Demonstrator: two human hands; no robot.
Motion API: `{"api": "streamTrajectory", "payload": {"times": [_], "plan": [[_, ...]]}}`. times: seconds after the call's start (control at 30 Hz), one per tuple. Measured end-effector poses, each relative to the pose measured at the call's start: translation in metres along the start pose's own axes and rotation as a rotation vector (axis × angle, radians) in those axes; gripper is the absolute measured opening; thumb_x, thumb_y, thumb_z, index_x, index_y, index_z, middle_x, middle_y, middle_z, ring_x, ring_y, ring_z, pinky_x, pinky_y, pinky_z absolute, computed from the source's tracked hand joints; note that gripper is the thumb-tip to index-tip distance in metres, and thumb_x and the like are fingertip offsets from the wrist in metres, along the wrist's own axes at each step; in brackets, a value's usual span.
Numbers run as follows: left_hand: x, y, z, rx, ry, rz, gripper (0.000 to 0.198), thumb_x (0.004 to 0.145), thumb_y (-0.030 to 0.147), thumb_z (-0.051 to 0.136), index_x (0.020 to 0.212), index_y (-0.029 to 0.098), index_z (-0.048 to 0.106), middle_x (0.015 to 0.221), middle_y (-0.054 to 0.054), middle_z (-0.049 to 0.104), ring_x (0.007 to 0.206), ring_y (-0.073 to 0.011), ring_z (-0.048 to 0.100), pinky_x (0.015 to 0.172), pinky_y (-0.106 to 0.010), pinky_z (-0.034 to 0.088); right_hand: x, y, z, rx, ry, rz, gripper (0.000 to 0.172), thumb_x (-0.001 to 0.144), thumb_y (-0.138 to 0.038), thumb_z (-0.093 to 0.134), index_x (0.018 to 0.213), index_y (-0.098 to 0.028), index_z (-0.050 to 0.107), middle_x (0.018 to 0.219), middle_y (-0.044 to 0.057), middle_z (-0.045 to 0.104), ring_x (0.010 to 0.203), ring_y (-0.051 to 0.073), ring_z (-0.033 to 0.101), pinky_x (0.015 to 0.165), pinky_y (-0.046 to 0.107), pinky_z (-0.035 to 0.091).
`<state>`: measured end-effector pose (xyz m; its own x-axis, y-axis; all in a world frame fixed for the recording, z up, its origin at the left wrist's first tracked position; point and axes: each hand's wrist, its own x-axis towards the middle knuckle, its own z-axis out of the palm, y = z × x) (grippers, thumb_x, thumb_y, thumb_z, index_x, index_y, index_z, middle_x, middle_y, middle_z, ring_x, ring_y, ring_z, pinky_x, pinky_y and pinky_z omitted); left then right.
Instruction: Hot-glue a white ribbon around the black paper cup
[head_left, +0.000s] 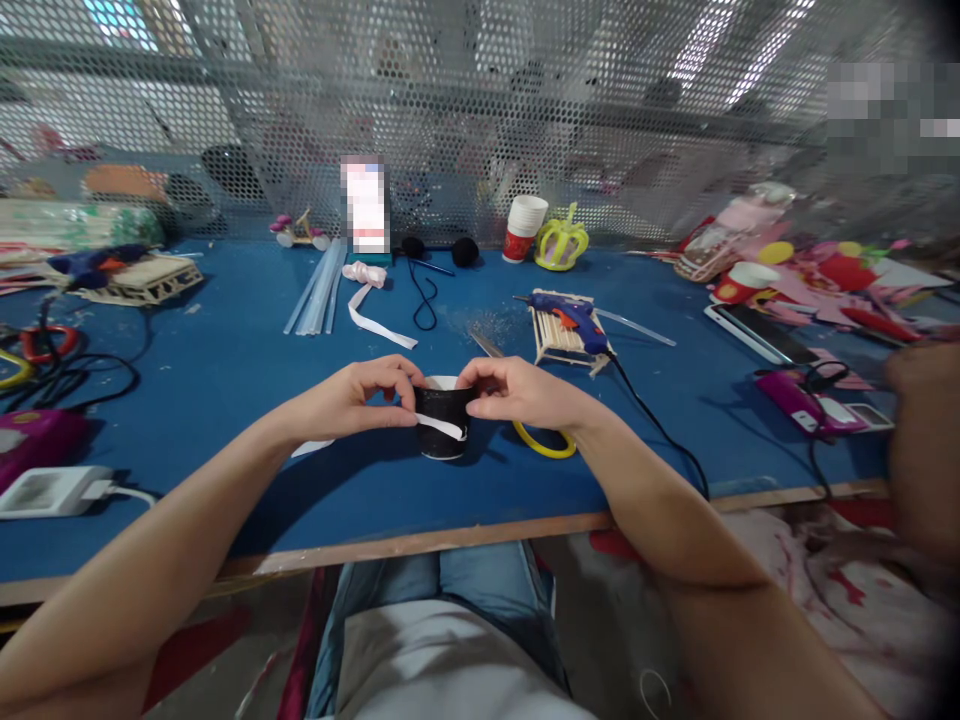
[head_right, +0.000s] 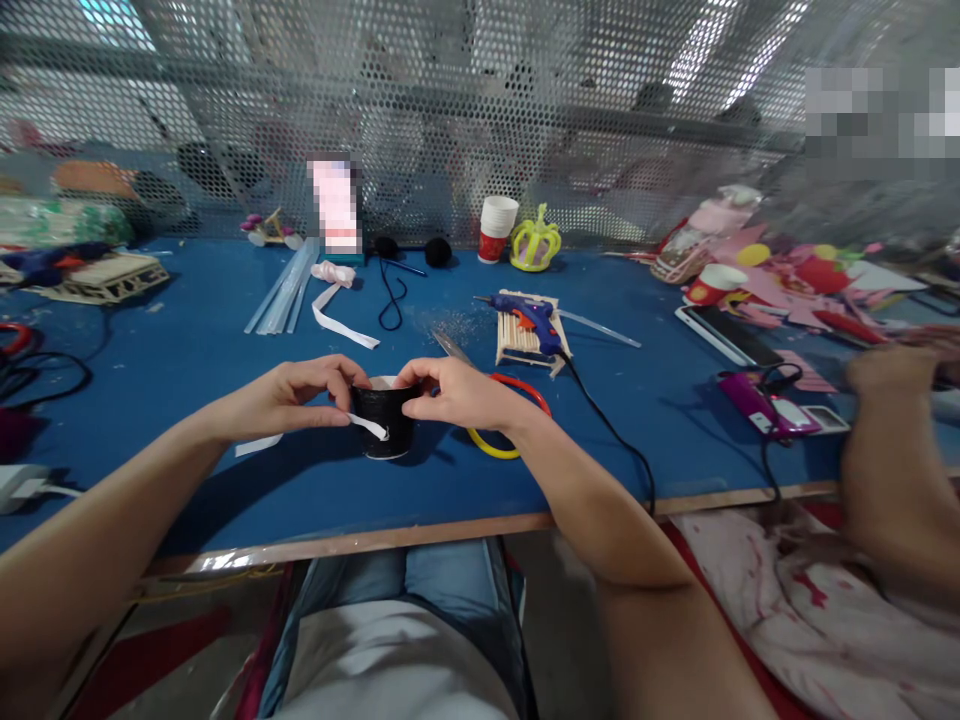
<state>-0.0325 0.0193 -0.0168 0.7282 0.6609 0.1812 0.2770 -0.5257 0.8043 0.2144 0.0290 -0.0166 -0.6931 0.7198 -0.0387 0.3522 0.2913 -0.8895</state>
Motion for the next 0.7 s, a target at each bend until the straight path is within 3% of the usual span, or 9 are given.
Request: {"api": "streamTrajectory", "payload": {"times": [0.17,0.3,0.43,0.57,0.7], "plan": [[0.000,0.000,0.000,-0.020,0.001,-0.008,0.010,0.077,0.024,0.060,0.075,0.014,0.059,0.102,-0.008,0.055,0.097,-0.0147,0.054,0.090,-0.030,0.041,-0.001,-0.004,0.002,-0.120,0.083,-0.056,0.015,0.073,-0.023,0.058,0.086,-0.015,0.057,0.079,0.000,0.051,0.063,0.008,0.045,0.059,0.023,0.038],[0.000,0.000,0.000,-0.040,0.004,-0.017,0.010,0.078,0.024,0.059,0.075,0.015,0.058,0.102,-0.008,0.055,0.097,-0.0149,0.053,0.090,-0.030,0.041,-0.005,-0.007,0.007,-0.142,0.103,-0.006,0.021,0.075,-0.018,0.053,0.095,-0.016,0.058,0.065,-0.003,0.048,0.054,0.007,0.041,0.053,0.022,0.034],[0.000,0.002,0.001,-0.045,0.073,-0.025,0.011,0.077,0.024,0.059,0.074,0.014,0.058,0.101,-0.008,0.053,0.094,-0.0147,0.053,0.085,-0.029,0.043,-0.005,-0.006,0.012,-0.138,0.117,-0.005,0.023,0.074,-0.016,0.050,0.096,-0.016,0.059,0.066,-0.003,0.051,0.056,0.007,0.044,0.053,0.021,0.035],[-0.002,0.008,0.001,-0.049,0.144,-0.052,0.011,0.075,0.024,0.060,0.071,0.013,0.058,0.092,-0.005,0.053,0.080,-0.0118,0.053,0.073,-0.025,0.044,-0.004,-0.007,0.014,-0.171,0.139,-0.030,0.023,0.074,-0.015,0.050,0.095,-0.015,0.059,0.067,-0.002,0.053,0.056,0.007,0.045,0.053,0.021,0.035],[-0.003,0.011,0.002,-0.074,0.104,-0.217,0.015,0.076,0.027,0.058,0.072,0.014,0.054,0.067,0.001,0.051,0.056,-0.0063,0.044,0.051,-0.019,0.036,-0.006,-0.011,0.013,-0.194,0.122,-0.023,0.025,0.072,-0.012,0.050,0.095,-0.015,0.059,0.065,-0.003,0.050,0.056,0.008,0.045,0.053,0.021,0.035]]}}
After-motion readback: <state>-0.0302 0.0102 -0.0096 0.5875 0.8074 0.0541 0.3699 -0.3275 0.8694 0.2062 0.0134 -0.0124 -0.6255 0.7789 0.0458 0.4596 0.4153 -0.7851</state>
